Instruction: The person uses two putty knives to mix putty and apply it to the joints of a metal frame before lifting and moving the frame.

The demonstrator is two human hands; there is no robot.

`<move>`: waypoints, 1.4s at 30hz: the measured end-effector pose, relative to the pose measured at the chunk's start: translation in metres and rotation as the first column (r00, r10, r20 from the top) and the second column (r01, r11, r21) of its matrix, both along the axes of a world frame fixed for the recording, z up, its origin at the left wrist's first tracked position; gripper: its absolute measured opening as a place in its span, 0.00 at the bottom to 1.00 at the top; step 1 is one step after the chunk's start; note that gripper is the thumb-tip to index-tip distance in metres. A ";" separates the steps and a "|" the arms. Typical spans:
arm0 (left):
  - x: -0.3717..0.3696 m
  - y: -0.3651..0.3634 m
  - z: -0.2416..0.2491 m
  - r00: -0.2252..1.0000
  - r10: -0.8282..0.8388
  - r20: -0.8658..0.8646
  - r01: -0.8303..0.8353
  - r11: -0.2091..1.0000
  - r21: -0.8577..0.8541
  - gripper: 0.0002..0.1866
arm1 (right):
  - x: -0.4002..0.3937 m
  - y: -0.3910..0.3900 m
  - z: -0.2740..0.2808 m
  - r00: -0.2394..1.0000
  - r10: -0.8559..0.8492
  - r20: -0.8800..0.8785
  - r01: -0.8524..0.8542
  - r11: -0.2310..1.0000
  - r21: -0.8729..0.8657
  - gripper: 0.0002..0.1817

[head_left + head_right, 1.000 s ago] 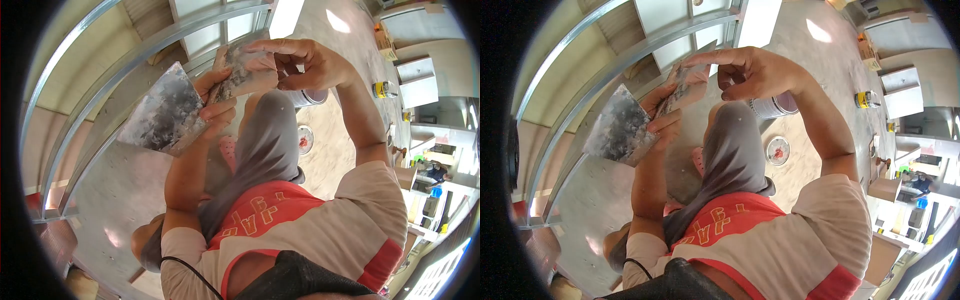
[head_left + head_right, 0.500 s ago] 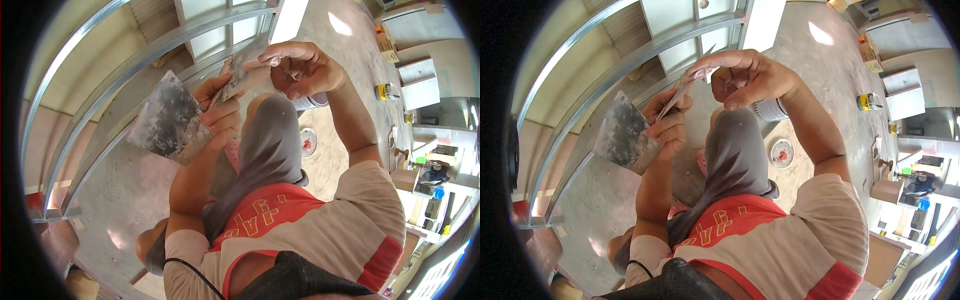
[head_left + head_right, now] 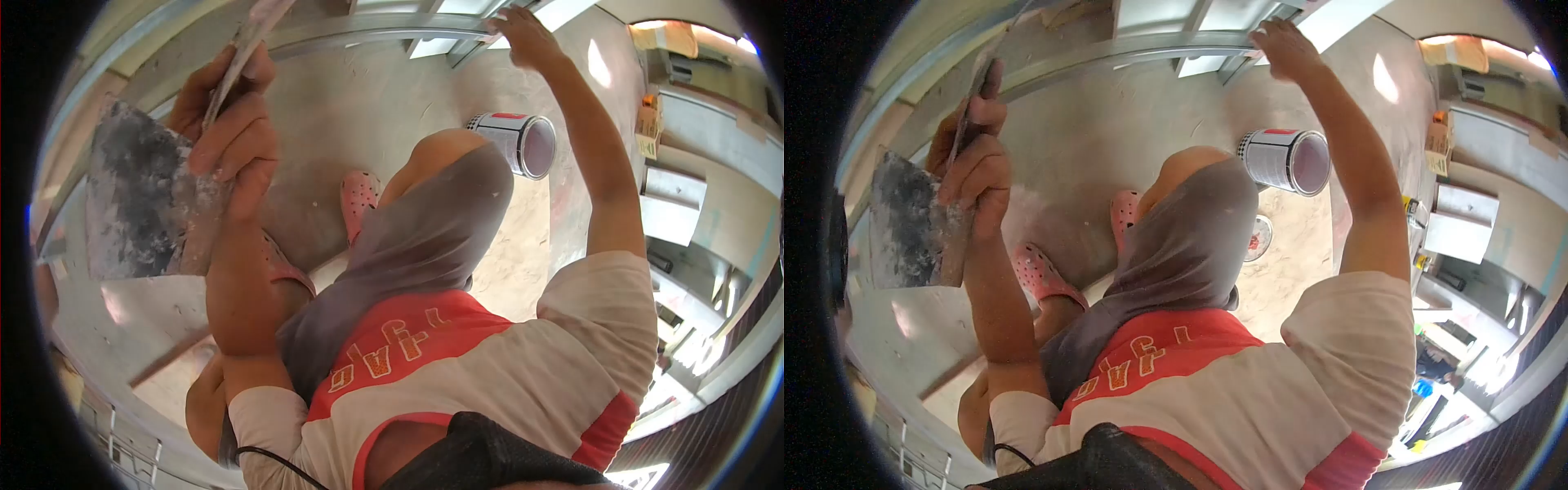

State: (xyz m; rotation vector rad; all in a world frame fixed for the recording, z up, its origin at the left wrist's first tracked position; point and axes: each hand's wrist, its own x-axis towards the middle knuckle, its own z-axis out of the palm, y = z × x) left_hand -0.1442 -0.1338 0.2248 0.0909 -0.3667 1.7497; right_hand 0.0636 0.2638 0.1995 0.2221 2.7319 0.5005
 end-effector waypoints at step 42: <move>0.034 -0.052 -0.019 0.996 0.062 0.059 -0.043 0.961 -0.274 0.24 | -0.024 -0.027 -0.039 0.929 -0.191 0.316 -0.069 0.750 0.657 0.24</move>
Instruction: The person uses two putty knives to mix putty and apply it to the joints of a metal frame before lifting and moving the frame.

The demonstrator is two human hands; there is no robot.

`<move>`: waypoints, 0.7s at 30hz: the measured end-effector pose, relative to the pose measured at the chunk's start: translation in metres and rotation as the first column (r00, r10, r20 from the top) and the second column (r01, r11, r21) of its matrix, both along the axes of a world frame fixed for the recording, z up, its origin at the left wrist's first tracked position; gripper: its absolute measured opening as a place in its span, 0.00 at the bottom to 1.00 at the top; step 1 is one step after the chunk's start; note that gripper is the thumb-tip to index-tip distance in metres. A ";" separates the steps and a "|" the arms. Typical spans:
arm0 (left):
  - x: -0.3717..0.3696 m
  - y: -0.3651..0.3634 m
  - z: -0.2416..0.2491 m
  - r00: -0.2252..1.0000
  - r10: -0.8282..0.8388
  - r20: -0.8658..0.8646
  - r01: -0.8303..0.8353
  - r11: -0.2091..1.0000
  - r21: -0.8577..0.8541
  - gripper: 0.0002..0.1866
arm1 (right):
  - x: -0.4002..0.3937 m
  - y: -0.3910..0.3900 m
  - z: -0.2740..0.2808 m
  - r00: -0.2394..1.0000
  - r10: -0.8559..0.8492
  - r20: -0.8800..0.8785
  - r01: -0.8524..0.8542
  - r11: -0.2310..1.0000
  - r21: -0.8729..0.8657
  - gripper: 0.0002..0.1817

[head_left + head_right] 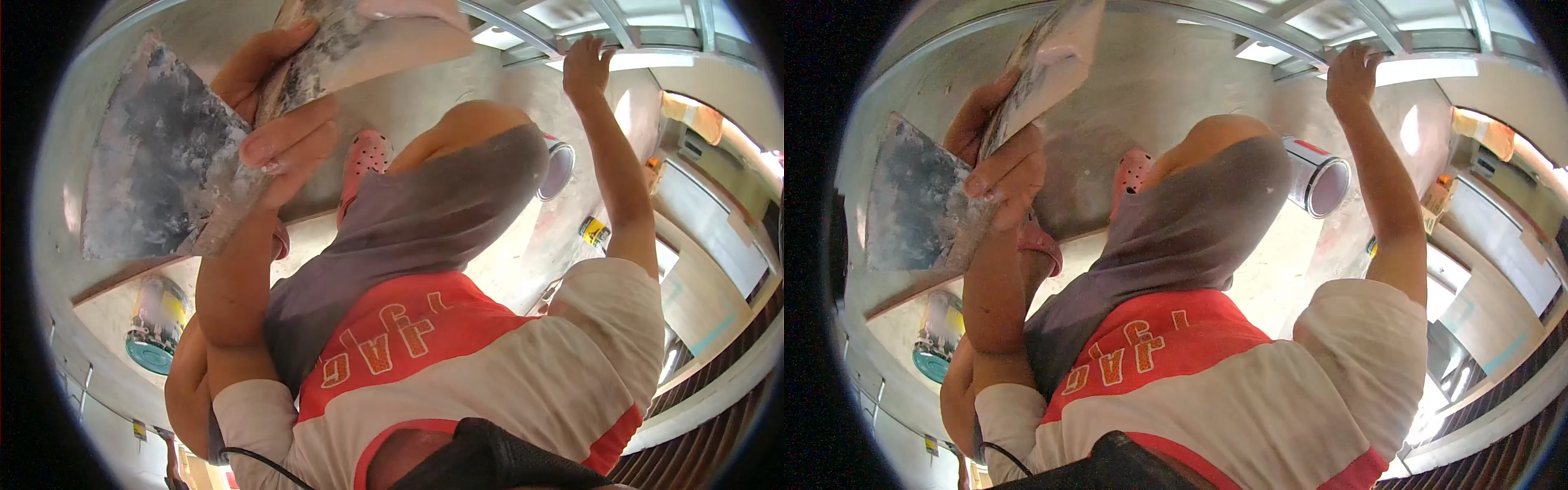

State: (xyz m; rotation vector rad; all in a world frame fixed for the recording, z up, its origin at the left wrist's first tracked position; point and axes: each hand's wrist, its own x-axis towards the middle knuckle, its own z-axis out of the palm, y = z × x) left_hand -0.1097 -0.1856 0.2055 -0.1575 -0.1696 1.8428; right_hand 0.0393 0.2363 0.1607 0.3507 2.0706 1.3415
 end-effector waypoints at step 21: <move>0.006 0.020 -0.044 0.961 -0.109 -0.256 0.189 0.931 0.313 0.28 | -0.006 0.023 -0.031 0.824 -0.566 -0.037 0.503 0.760 -0.411 0.50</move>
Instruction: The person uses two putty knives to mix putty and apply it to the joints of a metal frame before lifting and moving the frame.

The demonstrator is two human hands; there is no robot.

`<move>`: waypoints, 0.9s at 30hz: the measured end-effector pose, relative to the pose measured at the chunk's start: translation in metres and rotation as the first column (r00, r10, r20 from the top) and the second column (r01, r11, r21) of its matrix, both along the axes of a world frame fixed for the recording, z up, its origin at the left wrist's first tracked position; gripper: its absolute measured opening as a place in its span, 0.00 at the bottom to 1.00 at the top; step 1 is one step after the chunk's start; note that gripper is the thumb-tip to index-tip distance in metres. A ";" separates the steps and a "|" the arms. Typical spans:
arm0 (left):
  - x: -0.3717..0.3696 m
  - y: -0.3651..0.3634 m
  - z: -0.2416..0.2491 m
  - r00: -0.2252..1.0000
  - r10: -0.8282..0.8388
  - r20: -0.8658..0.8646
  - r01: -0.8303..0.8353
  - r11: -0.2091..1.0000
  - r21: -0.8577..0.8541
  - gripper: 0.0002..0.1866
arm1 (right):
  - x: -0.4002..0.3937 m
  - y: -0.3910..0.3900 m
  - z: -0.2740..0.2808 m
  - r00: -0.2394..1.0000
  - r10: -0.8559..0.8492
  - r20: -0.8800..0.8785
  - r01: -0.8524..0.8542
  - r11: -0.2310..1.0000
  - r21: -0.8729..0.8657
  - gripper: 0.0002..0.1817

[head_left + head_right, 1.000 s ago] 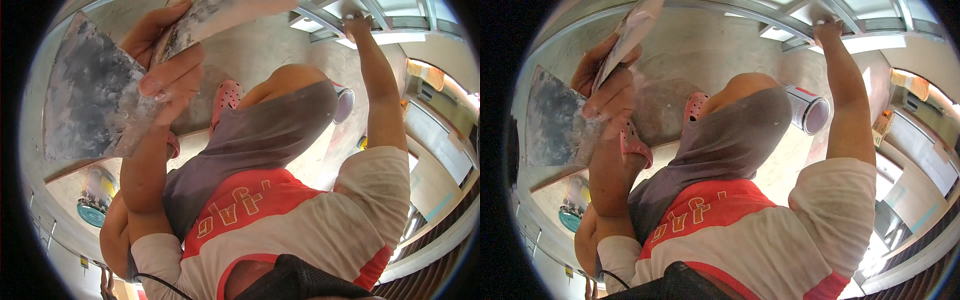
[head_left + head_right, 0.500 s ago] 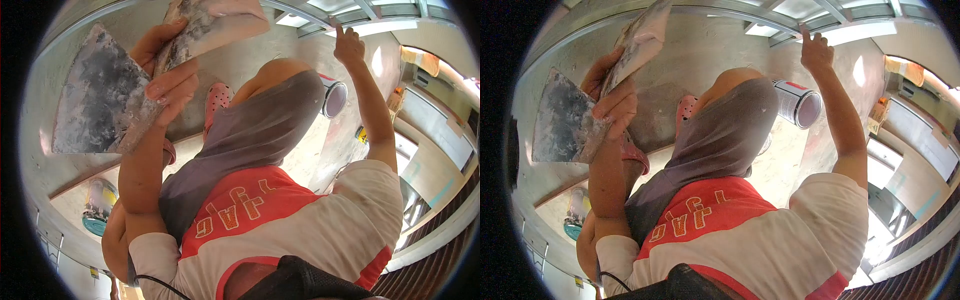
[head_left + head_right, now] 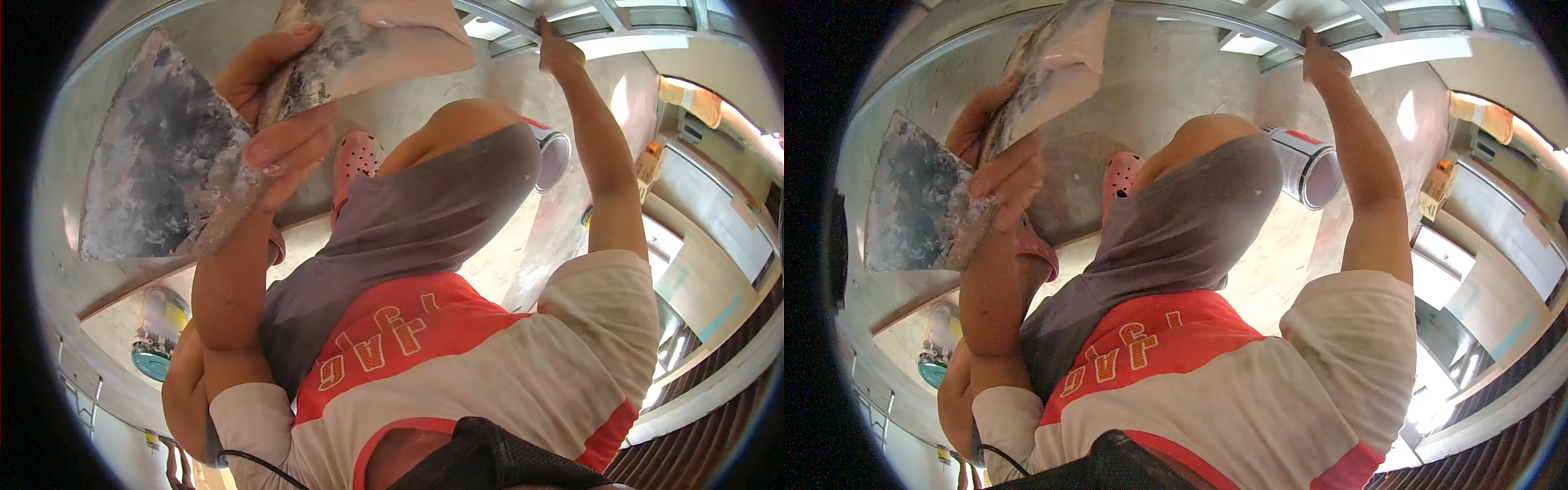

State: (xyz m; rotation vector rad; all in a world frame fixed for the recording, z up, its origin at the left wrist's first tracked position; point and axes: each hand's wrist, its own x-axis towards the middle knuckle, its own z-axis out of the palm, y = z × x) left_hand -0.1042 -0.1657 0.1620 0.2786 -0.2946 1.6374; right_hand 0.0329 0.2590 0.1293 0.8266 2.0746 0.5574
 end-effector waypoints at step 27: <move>0.018 0.013 -0.009 0.962 -0.122 0.243 0.141 0.988 -0.061 0.30 | 0.021 0.005 0.013 0.999 0.036 0.031 -0.035 0.999 -0.008 0.46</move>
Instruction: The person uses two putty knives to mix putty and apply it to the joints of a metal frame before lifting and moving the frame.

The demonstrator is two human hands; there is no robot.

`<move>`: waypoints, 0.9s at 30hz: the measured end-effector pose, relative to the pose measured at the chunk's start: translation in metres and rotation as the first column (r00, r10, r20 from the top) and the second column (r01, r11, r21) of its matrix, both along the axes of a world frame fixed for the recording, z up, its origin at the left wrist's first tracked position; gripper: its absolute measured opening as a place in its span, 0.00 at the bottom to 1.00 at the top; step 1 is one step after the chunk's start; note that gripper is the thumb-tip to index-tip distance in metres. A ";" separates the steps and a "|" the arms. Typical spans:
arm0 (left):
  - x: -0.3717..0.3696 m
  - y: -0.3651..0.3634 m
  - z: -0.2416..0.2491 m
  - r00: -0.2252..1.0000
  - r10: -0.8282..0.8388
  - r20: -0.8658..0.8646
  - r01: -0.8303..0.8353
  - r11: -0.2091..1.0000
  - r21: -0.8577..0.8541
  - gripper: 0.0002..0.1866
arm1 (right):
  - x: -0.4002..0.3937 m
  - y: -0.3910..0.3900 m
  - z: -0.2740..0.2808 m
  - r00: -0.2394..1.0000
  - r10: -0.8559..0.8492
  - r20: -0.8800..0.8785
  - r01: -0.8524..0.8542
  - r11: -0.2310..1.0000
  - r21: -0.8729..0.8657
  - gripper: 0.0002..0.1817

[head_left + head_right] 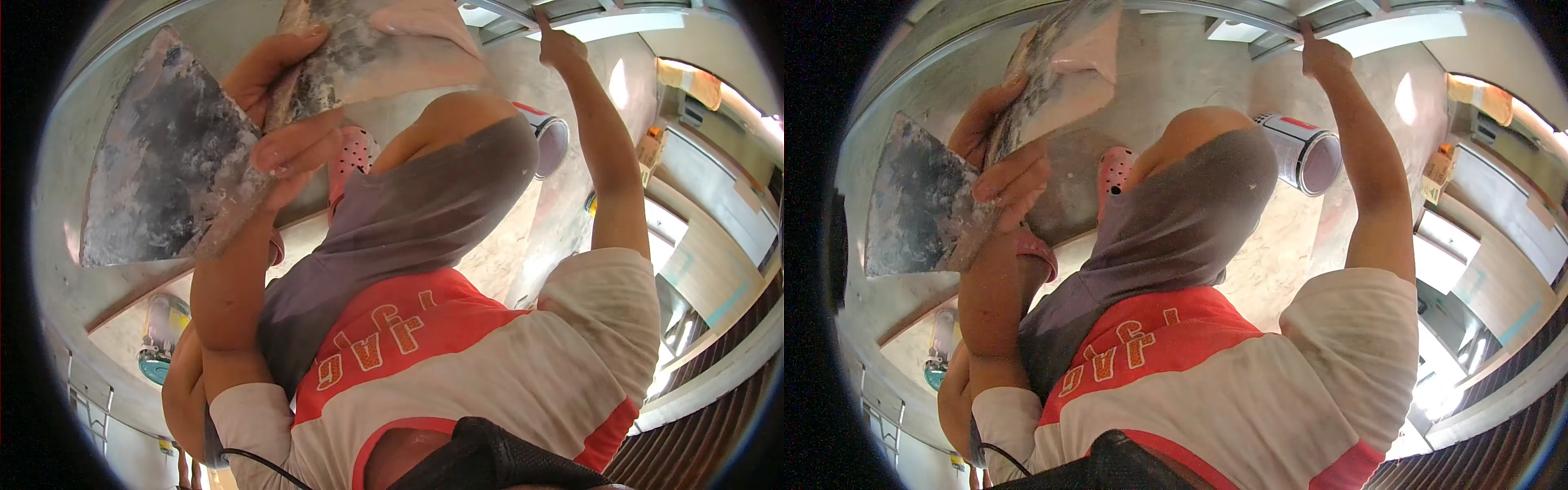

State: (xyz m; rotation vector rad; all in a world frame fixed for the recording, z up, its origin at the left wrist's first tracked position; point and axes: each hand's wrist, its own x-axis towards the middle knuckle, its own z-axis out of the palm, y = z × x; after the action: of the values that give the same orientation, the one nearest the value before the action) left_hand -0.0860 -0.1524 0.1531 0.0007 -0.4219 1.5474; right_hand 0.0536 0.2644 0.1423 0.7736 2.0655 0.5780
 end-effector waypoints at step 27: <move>-0.005 0.015 0.033 0.986 -0.116 -0.122 0.083 0.965 -0.247 0.29 | 0.049 -0.032 0.013 0.998 0.001 -0.062 -0.011 0.987 -0.159 0.43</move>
State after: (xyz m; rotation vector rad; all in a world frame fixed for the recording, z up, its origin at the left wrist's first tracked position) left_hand -0.0908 -0.1375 0.1861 -0.1025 -0.1224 1.4805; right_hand 0.1022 0.2327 0.1550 0.7003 2.1418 0.3907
